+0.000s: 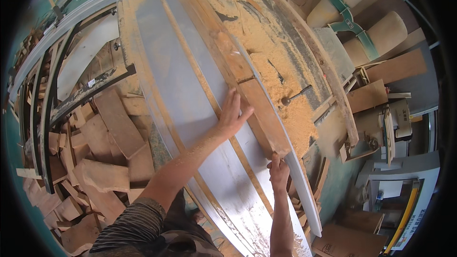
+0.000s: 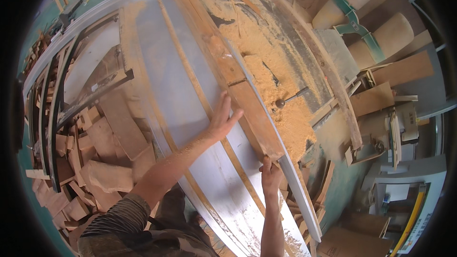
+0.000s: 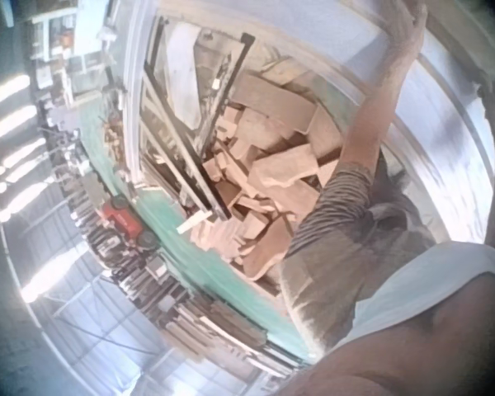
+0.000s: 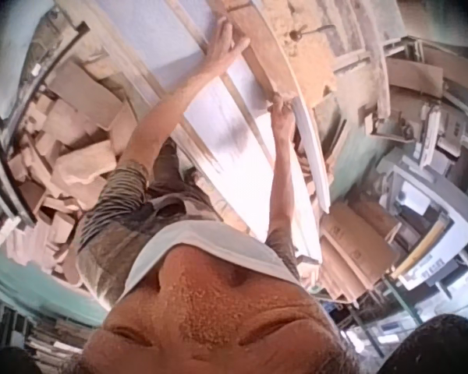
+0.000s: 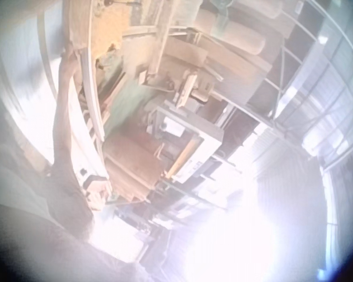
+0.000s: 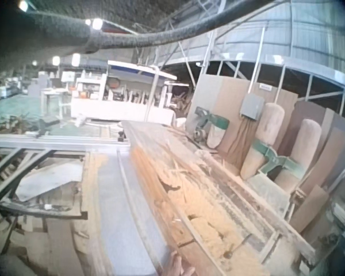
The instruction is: The person picks up a wooden plank, inspects it, and places it on a table saw. They then push the plank through the saw to cut it and measure the resulting piece with a tape measure before discarding it.
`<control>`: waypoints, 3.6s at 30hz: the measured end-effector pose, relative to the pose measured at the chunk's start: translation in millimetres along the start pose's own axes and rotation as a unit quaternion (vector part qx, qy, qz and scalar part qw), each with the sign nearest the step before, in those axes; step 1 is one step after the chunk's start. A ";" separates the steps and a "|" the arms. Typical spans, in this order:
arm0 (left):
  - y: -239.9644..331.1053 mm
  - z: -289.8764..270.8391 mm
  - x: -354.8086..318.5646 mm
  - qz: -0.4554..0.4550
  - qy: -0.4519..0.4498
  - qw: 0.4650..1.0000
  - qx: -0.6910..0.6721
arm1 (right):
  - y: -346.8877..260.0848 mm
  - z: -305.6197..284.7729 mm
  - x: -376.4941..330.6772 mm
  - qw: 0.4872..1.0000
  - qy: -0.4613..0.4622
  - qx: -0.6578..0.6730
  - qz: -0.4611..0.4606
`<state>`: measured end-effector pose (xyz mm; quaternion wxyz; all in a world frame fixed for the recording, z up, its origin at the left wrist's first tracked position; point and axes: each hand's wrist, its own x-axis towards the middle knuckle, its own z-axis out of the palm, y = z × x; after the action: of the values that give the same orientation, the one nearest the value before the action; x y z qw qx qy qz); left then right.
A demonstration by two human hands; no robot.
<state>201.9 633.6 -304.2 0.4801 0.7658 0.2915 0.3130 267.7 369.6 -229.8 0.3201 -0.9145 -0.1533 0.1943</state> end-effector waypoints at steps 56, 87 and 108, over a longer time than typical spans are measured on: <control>3.9 21.2 13.1 -0.046 0.071 0.990 0.115 | -8.8 2.5 22.9 0.975 0.033 -0.043 -0.218; -14.8 -6.1 49.1 0.015 0.117 0.984 0.130 | -47.6 26.0 40.8 0.979 -0.005 -0.053 -0.196; -31.5 -24.8 74.5 0.014 0.125 0.984 0.125 | -71.4 44.8 56.7 0.978 -0.007 -0.087 -0.191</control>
<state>225.8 714.5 -309.7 0.3363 0.7785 0.3754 0.3740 286.0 469.4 -230.6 0.2698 -0.8913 -0.3433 0.1221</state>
